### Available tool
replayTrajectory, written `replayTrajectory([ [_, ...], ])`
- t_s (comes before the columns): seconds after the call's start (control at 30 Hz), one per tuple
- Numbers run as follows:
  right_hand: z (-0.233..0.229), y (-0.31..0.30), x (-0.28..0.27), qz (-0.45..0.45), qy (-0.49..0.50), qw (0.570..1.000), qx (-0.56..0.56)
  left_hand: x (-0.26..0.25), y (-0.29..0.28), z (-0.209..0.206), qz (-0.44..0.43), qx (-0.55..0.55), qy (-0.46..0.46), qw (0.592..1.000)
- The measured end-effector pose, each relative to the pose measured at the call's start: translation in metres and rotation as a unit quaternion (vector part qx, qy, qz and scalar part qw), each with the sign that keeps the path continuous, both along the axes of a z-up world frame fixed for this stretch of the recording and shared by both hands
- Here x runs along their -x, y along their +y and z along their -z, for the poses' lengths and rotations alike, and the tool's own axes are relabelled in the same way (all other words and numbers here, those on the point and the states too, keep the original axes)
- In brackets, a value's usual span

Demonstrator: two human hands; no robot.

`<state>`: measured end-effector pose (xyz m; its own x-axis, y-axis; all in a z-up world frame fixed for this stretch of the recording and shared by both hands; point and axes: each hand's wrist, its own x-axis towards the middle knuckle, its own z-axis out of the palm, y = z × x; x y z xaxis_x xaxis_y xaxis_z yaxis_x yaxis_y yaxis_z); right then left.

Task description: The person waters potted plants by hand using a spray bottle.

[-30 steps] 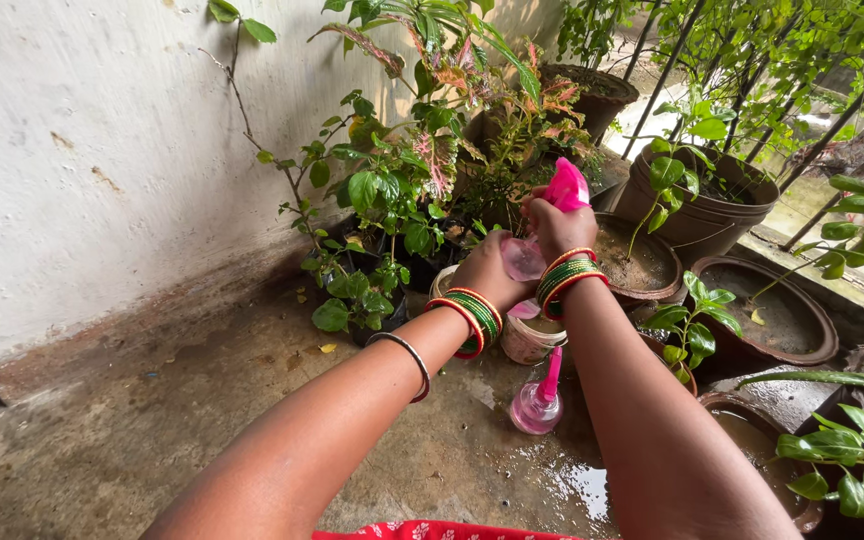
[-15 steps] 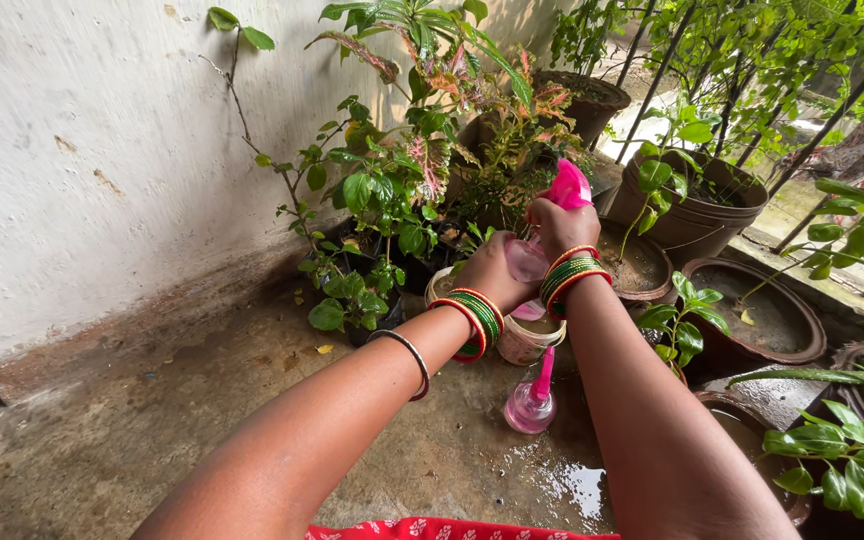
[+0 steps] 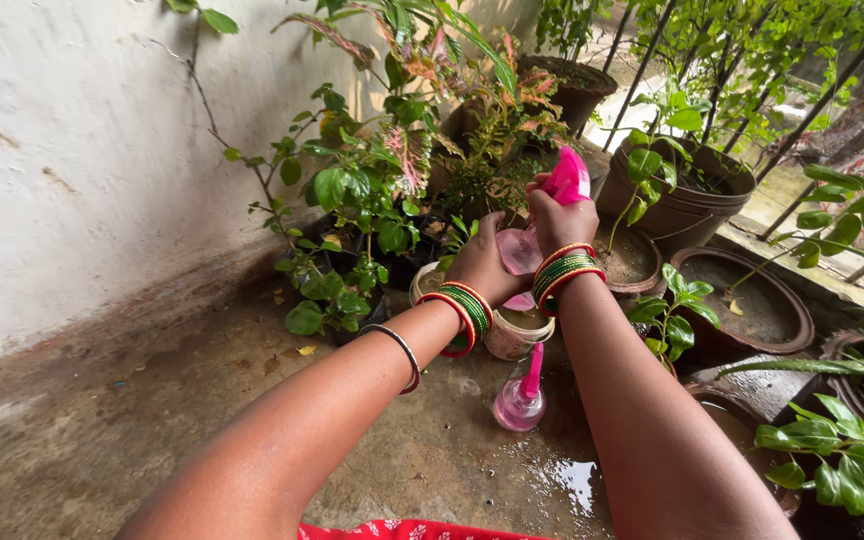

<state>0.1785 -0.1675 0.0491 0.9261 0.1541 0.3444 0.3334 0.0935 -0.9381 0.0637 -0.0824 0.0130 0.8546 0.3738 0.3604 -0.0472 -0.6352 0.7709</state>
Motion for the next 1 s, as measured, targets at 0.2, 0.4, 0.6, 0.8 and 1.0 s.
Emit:
replayTrajectory([
  [0.2, 0.005, -0.013, -0.002, 0.057, -0.014, 0.998, 0.024, -0.015, -0.014, 0.012, -0.002, 0.011, 0.001, 1.000],
  [0.4, 0.015, -0.032, -0.013, 0.103, -0.034, 0.991, 0.075, -0.031, -0.030, 0.031, 0.026, 0.027, -0.056, 0.998],
  [0.6, 0.024, -0.041, -0.023, 0.091, -0.092, 0.988, 0.088, -0.041, -0.033, 0.045, 0.045, 0.009, -0.092, 0.995],
  [0.8, 0.019, -0.039, -0.020, 0.138, 0.025, 0.970, 0.196, -0.036, -0.032, 0.039, 0.049, 0.040, -0.027, 0.998],
  [1.0, 0.023, -0.032, -0.018, 0.079, 0.006, 0.991, 0.106, -0.035, -0.028, 0.037, 0.047, 0.027, -0.004, 0.999],
])
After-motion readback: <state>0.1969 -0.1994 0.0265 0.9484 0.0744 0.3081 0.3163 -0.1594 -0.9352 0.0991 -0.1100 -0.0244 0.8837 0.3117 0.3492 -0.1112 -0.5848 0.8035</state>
